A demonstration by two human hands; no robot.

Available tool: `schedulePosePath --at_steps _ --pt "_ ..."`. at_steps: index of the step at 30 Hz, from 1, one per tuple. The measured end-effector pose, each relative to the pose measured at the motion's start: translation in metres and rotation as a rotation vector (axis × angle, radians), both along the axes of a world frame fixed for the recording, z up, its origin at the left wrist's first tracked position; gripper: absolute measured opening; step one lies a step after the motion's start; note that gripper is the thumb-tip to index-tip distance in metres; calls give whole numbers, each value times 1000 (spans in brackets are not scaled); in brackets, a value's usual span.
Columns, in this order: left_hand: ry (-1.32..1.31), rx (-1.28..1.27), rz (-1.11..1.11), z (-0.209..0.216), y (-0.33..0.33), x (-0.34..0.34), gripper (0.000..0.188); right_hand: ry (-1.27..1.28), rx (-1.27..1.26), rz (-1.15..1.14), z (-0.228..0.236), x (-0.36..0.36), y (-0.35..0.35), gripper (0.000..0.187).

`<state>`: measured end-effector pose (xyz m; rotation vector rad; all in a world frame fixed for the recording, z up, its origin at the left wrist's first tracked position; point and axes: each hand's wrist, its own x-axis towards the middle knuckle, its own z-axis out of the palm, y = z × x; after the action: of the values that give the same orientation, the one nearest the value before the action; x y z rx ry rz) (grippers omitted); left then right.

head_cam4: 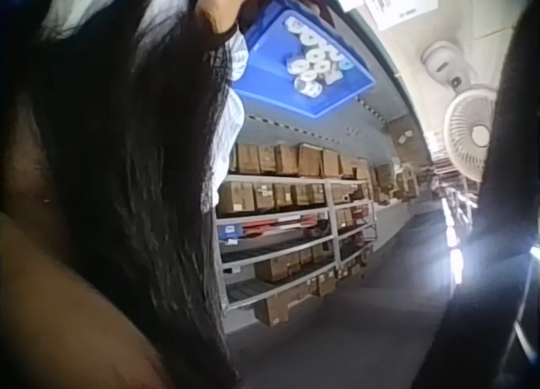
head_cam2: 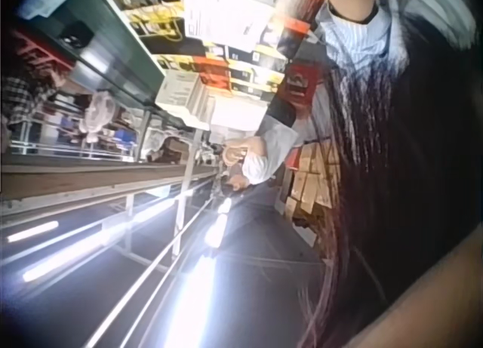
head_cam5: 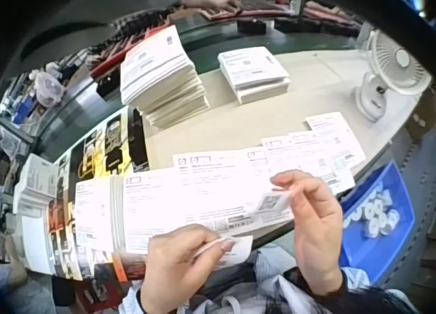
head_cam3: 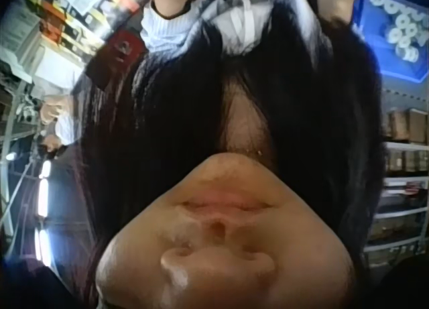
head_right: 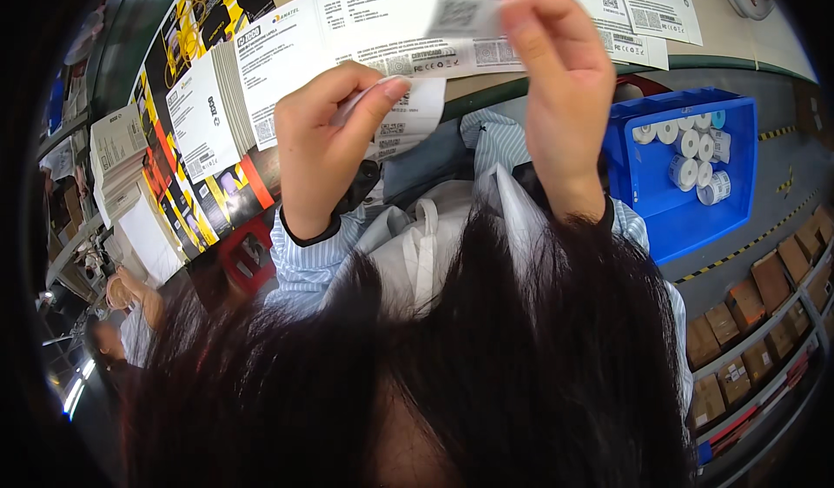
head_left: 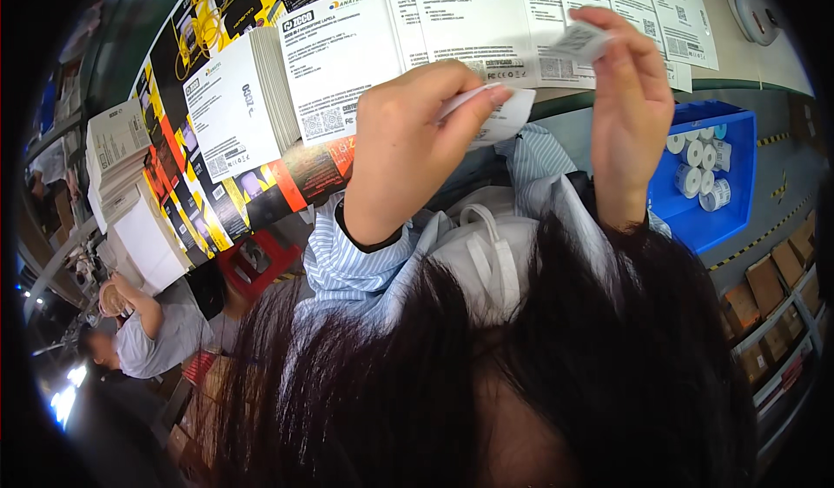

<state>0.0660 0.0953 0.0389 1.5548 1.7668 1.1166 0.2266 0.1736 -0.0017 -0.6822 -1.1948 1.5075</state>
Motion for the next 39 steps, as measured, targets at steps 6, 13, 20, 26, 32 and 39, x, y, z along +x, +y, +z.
schedulePosePath --at_steps 6,13,20,26,32,39 --pt "32 119 61 -6 1 -8 11 -171 -228 282 22 -10 -14 70" --pt "276 230 -142 0 4 -11 29 -289 15 211 16 -16 -21 71" --pt "77 151 -68 0 1 -4 18 -273 98 157 12 -13 -14 65" --pt "183 68 -9 -1 -1 -8 21 -220 -40 65 17 -1 6 59" --pt "228 103 -212 -13 0 -7 22 -235 -239 53 -3 -12 34 68" --pt "250 22 -268 -20 2 -8 21 -362 -226 158 -19 -24 49 73"
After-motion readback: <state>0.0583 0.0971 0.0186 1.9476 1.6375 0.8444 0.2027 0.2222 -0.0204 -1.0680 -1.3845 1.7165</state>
